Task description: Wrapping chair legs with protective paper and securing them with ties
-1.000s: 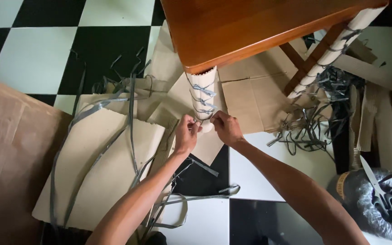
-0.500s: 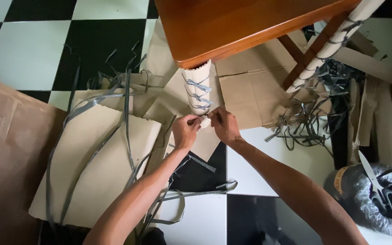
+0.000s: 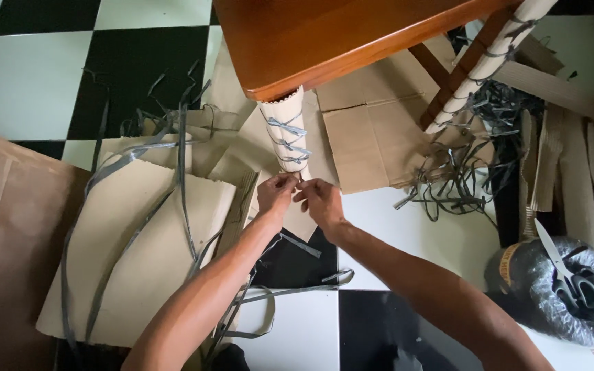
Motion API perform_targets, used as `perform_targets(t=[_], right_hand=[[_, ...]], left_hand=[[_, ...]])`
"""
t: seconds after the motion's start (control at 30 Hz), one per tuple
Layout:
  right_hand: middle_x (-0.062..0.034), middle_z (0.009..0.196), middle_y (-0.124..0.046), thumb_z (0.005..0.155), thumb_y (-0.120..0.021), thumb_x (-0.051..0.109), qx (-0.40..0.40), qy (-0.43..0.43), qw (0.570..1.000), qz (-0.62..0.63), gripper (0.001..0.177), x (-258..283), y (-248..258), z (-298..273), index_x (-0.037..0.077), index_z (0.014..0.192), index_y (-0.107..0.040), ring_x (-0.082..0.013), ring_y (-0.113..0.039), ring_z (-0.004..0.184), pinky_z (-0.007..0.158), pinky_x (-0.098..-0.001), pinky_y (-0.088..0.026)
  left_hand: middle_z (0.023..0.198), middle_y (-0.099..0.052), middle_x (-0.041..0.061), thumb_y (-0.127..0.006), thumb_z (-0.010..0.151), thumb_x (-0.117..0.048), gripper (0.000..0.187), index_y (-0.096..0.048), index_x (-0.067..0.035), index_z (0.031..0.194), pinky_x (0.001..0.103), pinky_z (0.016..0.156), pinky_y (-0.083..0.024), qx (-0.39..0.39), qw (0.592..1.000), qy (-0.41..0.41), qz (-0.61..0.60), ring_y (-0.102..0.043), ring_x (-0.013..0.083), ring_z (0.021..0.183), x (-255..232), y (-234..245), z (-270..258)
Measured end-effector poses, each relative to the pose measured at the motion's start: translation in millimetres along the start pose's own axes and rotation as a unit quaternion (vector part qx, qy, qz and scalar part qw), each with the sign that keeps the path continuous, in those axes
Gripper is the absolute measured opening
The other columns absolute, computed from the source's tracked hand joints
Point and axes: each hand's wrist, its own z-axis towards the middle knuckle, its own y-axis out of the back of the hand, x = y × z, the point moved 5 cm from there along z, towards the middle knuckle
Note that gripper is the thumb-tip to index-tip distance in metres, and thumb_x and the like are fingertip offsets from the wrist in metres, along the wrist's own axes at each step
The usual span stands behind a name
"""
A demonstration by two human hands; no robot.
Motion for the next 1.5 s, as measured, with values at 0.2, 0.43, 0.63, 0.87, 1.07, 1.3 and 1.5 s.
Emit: perform_targets(t=[0.2,0.43,0.63,0.87,1.07,1.3,1.5], right_hand=[[-0.0187,0.085,-0.077,0.104,-0.054,0.017,-0.001,-0.036,0.999,0.012,0.027,-6.0,-5.6,-1.8,-0.004,0.108,-0.071,-0.0186,-0.069,0.061,0.047,-0.0221,-0.047],[-0.0149,0.088,-0.075,0.105,-0.057,0.021,0.005,-0.075,0.995,0.068,0.024,-19.8,-11.2,4.1,0.002,0.109,-0.071,-0.0159,-0.066,0.065,0.05,-0.0213,-0.05],[-0.0121,0.093,-0.072,0.106,-0.054,0.022,0.008,-0.087,0.991,0.098,0.024,-20.5,-18.7,4.3,0.004,0.11,-0.069,-0.0153,-0.063,0.072,0.056,-0.0232,-0.051],[-0.0135,0.086,-0.071,0.1,-0.063,0.02,-0.066,-0.064,0.989,0.12,0.019,-37.1,-15.2,23.3,0.0,0.099,-0.067,-0.0145,-0.061,0.065,0.049,-0.0216,-0.049],[-0.0158,0.085,-0.071,0.097,-0.063,0.016,-0.071,-0.01,0.992,0.105,0.018,-29.1,-12.9,29.3,-0.002,0.097,-0.066,-0.016,-0.063,0.063,0.046,-0.0224,-0.049],[-0.0179,0.088,-0.07,0.097,-0.058,0.011,-0.048,0.045,0.991,0.114,0.021,-19.4,-10.2,21.9,-0.006,0.105,-0.066,-0.0164,-0.063,0.065,0.044,-0.0214,-0.048],[-0.0184,0.089,-0.07,0.094,-0.064,0.012,-0.024,0.062,0.993,0.094,0.022,2.5,-6.8,9.6,-0.006,0.107,-0.068,-0.0185,-0.064,0.069,0.048,-0.0243,-0.05]], left_hand=[[0.101,-0.078,0.016,-0.077,0.087,-0.036,0.041,-0.076,-0.006,0.114,0.044,0.098,-0.051,0.046,0.993,0.058,-0.096,-0.073,0.0264,0.096,-34.3,4.6,-36.4],[0.092,-0.075,0.006,-0.081,0.085,-0.034,0.034,-0.076,-0.011,0.111,0.029,0.079,-0.046,0.086,0.985,0.084,-0.125,-0.066,0.0184,0.075,-16.7,3.9,-17.1],[0.096,-0.076,0.008,-0.084,0.082,-0.041,0.036,-0.079,-0.015,0.105,0.033,0.085,-0.046,0.085,0.986,0.098,-0.106,-0.066,0.0202,0.085,9.0,-2.5,5.9],[0.092,-0.074,0.006,-0.081,0.078,-0.04,0.03,-0.078,-0.016,0.095,0.035,0.088,-0.044,0.047,0.991,0.101,-0.072,-0.062,0.0198,0.089,-5.8,3.1,-3.7],[0.087,-0.074,0.004,-0.078,0.077,-0.042,0.03,-0.078,-0.016,0.09,0.033,0.082,-0.047,0.039,0.995,0.088,-0.035,-0.063,0.0176,0.086,-12.9,2.3,-3.6],[0.083,-0.074,0.003,-0.074,0.077,-0.046,0.028,-0.081,-0.02,0.085,0.031,0.076,-0.051,0.031,0.999,0.029,0.026,-0.067,0.0179,0.082,-7.9,0.2,5.5],[0.094,-0.079,0.005,-0.078,0.081,-0.04,0.023,-0.08,-0.02,0.092,0.037,0.079,-0.059,0.001,0.998,-0.057,0.027,-0.076,0.0248,0.088,13.3,0.8,15.5]])
